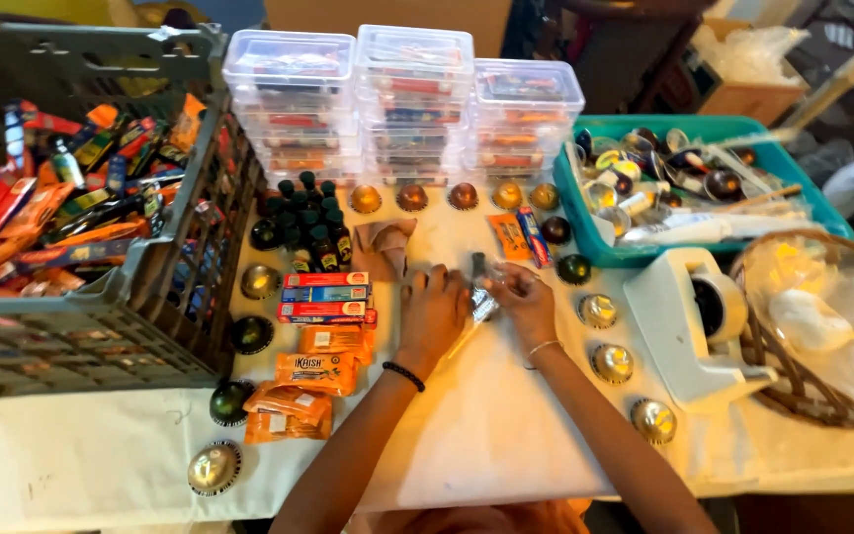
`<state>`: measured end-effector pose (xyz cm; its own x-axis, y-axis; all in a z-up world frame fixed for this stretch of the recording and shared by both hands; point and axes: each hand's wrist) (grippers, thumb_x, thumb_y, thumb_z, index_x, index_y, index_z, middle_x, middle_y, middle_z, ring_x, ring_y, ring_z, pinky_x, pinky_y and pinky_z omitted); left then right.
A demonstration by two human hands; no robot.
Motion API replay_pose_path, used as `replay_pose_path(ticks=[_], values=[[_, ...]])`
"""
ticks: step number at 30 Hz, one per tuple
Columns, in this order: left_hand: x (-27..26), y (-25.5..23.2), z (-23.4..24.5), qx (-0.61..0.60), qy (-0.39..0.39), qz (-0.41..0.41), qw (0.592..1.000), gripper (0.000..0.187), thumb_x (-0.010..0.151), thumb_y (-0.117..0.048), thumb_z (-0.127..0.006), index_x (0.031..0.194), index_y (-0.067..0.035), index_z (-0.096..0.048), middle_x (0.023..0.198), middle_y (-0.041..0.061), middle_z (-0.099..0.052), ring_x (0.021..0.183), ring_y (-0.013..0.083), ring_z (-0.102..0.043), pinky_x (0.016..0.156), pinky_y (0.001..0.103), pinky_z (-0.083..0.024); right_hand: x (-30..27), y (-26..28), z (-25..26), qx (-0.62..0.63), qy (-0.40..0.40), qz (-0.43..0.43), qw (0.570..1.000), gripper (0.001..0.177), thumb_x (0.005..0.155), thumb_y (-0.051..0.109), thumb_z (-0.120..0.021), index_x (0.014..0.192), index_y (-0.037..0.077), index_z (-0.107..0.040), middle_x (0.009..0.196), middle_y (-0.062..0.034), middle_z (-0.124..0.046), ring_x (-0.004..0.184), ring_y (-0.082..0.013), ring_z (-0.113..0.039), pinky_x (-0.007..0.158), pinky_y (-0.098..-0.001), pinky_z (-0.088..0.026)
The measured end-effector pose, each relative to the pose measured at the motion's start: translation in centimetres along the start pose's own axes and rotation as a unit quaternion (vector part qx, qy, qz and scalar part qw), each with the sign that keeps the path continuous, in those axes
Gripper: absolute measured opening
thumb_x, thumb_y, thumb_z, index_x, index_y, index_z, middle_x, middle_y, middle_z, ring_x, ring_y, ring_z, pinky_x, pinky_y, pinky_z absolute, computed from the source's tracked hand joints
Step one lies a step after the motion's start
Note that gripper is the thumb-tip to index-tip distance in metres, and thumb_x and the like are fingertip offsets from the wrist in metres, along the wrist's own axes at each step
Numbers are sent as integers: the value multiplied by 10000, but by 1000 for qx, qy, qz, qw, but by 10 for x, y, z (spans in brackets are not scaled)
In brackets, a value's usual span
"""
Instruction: Packing various small items including coffee capsules, candy bars, and toothpaste into small plastic storage boxes.
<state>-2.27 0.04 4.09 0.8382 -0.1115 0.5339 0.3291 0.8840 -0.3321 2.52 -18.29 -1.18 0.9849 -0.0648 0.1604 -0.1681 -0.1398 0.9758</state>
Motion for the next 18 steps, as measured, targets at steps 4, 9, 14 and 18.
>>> replay_pose_path(ticks=[4,9,14,18], values=[[-4,1,-3,30,-12,13,999,333,922,-292,-626,1196,-115,-691,1264,98,-565,1115,337,-515,884,539,-426,1,6,5,-1,-7,-30,1000,392,825,86,-860,1178,27,-700,840,67,-618,746,-25,-564,683,-189,-473],[-3,-2,0,82,-5,37,996,388,872,-253,-605,1223,-125,-712,1270,73,-574,1114,319,-518,858,505,-442,2,22,12,70,-80,-31,994,288,839,36,-817,1104,5,-710,898,25,-711,807,-43,-641,750,-186,-514],[-2,-4,-2,109,-12,52,993,355,948,-375,-600,1109,-82,-719,1132,88,-596,1080,306,-545,844,507,-448,2,27,16,50,-75,-11,996,198,860,40,-789,1047,18,-727,914,3,-734,809,-58,-653,761,-205,-521],[6,-6,27,59,48,81,994,362,1024,-459,-580,954,-131,-716,1061,102,-622,1068,319,-591,888,519,-468,20,-25,40,-40,-12,23,999,144,944,78,-789,1060,9,-739,906,12,-652,823,-55,-599,756,-227,-487]])
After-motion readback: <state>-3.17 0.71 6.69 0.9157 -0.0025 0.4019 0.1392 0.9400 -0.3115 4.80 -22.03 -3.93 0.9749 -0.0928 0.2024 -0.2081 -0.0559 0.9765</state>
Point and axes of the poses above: each hand's wrist, its own x-axis towards the middle knuckle, its own z-axis out of the back of the hand, y = z × x
